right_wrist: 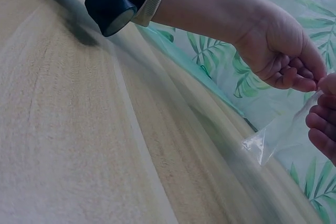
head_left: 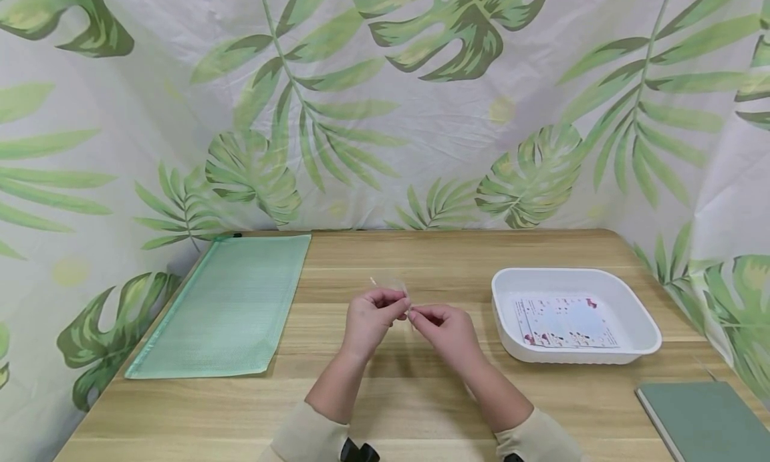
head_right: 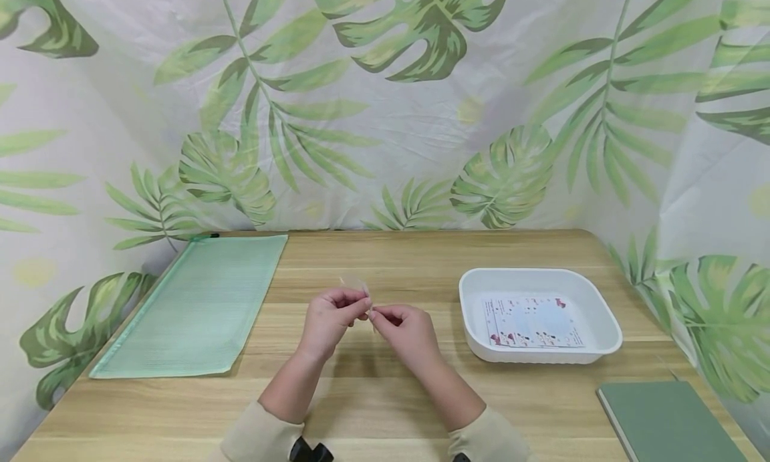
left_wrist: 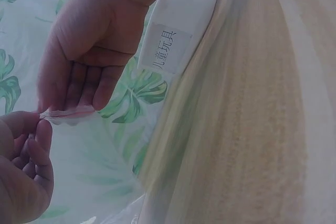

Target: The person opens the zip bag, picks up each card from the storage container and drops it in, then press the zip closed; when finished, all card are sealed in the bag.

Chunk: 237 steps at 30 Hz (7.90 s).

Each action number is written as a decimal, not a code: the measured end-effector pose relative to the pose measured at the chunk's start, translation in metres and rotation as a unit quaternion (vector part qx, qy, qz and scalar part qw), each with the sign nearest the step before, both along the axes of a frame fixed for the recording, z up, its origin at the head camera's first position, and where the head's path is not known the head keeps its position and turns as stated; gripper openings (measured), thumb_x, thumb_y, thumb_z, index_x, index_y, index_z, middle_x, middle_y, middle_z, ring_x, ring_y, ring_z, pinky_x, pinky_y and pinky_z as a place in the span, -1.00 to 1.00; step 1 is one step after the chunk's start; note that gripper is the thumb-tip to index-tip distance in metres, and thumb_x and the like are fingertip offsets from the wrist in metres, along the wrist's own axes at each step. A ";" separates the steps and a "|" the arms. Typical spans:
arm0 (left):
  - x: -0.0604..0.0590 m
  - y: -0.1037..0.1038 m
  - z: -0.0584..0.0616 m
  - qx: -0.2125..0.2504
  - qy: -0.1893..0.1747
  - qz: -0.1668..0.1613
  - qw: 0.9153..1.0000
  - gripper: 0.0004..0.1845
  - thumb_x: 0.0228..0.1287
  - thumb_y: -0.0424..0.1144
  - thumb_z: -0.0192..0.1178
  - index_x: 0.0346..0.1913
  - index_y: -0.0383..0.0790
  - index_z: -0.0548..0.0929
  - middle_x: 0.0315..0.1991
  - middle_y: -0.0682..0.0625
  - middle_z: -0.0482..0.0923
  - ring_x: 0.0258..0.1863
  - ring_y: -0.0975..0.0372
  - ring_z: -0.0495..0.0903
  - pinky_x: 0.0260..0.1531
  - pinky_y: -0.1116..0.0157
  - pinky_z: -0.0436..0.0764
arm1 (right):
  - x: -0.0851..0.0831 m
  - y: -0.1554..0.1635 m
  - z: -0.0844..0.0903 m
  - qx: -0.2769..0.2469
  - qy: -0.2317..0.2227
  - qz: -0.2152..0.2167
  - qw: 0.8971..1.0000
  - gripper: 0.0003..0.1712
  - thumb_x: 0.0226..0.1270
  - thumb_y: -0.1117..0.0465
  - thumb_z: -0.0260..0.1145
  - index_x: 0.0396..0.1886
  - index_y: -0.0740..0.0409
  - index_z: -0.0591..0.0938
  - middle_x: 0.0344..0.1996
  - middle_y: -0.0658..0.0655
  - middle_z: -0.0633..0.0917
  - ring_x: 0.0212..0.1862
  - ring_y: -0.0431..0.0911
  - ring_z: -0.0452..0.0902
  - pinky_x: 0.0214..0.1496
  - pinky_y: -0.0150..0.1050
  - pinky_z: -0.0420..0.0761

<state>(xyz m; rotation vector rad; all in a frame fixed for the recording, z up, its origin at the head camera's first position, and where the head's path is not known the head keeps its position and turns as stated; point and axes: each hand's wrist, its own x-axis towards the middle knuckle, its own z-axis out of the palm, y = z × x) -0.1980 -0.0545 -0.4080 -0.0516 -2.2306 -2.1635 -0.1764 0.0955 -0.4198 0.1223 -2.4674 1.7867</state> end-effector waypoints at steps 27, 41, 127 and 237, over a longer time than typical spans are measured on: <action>-0.002 0.000 -0.001 0.004 0.017 -0.024 1.000 -0.77 0.18 -0.38 0.33 -0.16 -0.51 0.71 -0.42 -0.03 0.72 -0.51 0.38 0.64 -0.40 0.43 0.65 | 0.002 0.000 -0.002 0.085 0.090 -0.003 0.992 -0.71 0.21 0.36 0.27 -0.08 0.20 0.74 -0.39 0.06 0.75 -0.34 -0.23 0.58 -0.30 -0.42 0.59; -0.001 -0.001 -0.004 -0.020 0.038 -0.038 0.998 -0.76 0.14 -0.47 0.30 -0.11 -0.50 0.71 -0.32 -0.19 0.72 -0.42 0.41 0.61 -0.37 0.49 0.64 | -0.001 -0.003 -0.003 -0.001 0.025 -0.013 1.000 -0.81 0.27 0.27 0.35 -0.16 0.22 0.77 -0.40 0.13 0.77 -0.39 -0.33 0.56 -0.35 -0.47 0.58; 0.003 -0.021 -0.020 -0.241 0.201 -0.085 0.946 -0.19 -0.22 -0.20 0.60 0.22 -0.22 0.52 0.15 -0.11 0.55 0.20 0.02 0.49 0.24 -0.06 0.44 | -0.013 0.034 0.013 -0.079 -0.108 0.065 0.989 -0.59 0.36 0.29 0.19 0.08 0.51 0.55 -0.22 0.37 0.74 -0.39 -0.21 0.70 -0.24 -0.26 0.72; 0.000 -0.020 -0.037 -0.337 0.252 -0.053 0.906 -0.01 -0.33 0.01 0.62 0.29 -0.26 0.45 0.20 -0.12 0.51 0.23 -0.02 0.41 0.28 -0.06 0.23 | 0.016 0.070 0.041 -0.028 -0.016 -0.082 0.996 -0.62 0.24 0.36 0.33 0.07 0.31 0.66 -0.36 0.15 0.77 -0.40 -0.36 0.67 -0.25 -0.44 0.67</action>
